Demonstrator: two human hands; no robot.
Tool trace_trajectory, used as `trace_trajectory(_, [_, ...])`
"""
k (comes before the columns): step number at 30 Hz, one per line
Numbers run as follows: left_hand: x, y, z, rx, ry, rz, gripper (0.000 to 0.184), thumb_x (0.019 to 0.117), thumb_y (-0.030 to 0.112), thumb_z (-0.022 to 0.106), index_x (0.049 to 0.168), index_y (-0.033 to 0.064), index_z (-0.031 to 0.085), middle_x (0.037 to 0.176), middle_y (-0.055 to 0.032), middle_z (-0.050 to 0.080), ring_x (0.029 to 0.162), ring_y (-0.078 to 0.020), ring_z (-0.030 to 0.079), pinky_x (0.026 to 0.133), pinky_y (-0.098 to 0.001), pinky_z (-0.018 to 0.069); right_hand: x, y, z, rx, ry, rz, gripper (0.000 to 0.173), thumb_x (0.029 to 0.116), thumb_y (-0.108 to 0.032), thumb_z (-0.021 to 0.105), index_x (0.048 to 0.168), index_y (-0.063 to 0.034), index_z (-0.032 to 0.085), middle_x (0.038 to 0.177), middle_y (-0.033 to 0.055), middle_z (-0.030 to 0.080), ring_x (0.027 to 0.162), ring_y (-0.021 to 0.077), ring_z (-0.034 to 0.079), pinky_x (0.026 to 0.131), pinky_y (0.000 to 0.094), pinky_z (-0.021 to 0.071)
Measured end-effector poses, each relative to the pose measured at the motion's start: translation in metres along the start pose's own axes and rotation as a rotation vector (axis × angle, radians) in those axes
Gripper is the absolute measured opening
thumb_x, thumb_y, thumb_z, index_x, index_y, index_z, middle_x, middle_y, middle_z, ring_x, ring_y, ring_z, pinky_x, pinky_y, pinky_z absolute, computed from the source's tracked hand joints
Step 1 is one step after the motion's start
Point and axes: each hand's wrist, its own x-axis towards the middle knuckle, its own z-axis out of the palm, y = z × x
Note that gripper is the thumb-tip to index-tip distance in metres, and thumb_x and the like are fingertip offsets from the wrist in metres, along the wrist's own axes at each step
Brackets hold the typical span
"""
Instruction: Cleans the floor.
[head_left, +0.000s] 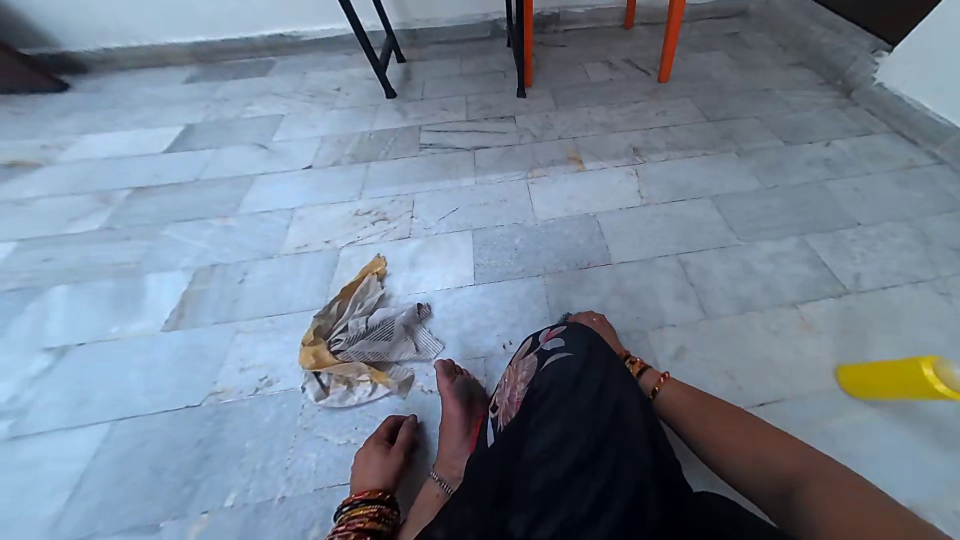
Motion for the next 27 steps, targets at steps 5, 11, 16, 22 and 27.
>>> trace_trajectory(5, [0.000, 0.003, -0.002, 0.025, -0.002, -0.026, 0.034, 0.1059, 0.029, 0.055, 0.110, -0.0011, 0.071, 0.096, -0.0230, 0.073, 0.093, -0.0404, 0.070, 0.086, -0.0655, 0.0491, 0.078, 0.008, -0.013, -0.075, -0.120, 0.025, 0.018, 0.0980, -0.013, 0.065, 0.109, -0.0043, 0.076, 0.124, 0.0193, 0.068, 0.124, 0.0403, 0.059, 0.106, 0.0608, 0.0410])
trace_trajectory(11, [0.000, 0.001, -0.002, 0.027, 0.027, -0.016, 0.032, 0.1063, 0.026, 0.054, 0.107, -0.0006, 0.071, 0.090, -0.0208, 0.072, 0.088, -0.0383, 0.069, 0.083, -0.0628, 0.0492, 0.167, 0.008, -0.042, -0.146, -0.102, 0.252, 0.021, 0.0971, -0.013, 0.065, 0.115, -0.0106, 0.076, 0.129, 0.0168, 0.066, 0.127, 0.0389, 0.056, 0.105, 0.0611, 0.0417])
trace_trajectory(16, [-0.001, 0.002, -0.002, 0.025, 0.034, -0.016, 0.032, 0.1064, 0.027, 0.054, 0.107, 0.0004, 0.072, 0.092, -0.0203, 0.072, 0.090, -0.0378, 0.069, 0.084, -0.0629, 0.0490, 0.180, 0.004, -0.044, -0.239, -0.059, 0.296, 0.021, 0.0956, -0.012, 0.065, 0.113, -0.0112, 0.077, 0.128, 0.0156, 0.067, 0.127, 0.0374, 0.058, 0.103, 0.0598, 0.0443])
trace_trajectory(22, [0.001, 0.001, 0.000, 0.027, 0.011, -0.026, 0.033, 0.1069, 0.028, 0.054, 0.109, 0.0003, 0.071, 0.094, -0.0214, 0.072, 0.092, -0.0388, 0.070, 0.085, -0.0637, 0.0488, 0.085, 0.018, -0.022, -0.162, -0.035, 0.032, 0.020, 0.0973, -0.016, 0.064, 0.108, -0.0057, 0.077, 0.123, 0.0188, 0.069, 0.123, 0.0391, 0.059, 0.106, 0.0604, 0.0429])
trace_trajectory(27, [0.000, 0.008, -0.001, 0.045, 0.009, -0.047, 0.034, 0.1072, 0.028, 0.053, 0.111, -0.0009, 0.071, 0.097, -0.0237, 0.072, 0.095, -0.0424, 0.069, 0.087, -0.0662, 0.0479, -0.012, 0.025, -0.021, -0.066, -0.020, -0.171, 0.017, 0.0951, -0.011, 0.066, 0.101, -0.0013, 0.078, 0.115, 0.0199, 0.071, 0.118, 0.0400, 0.063, 0.103, 0.0606, 0.0455])
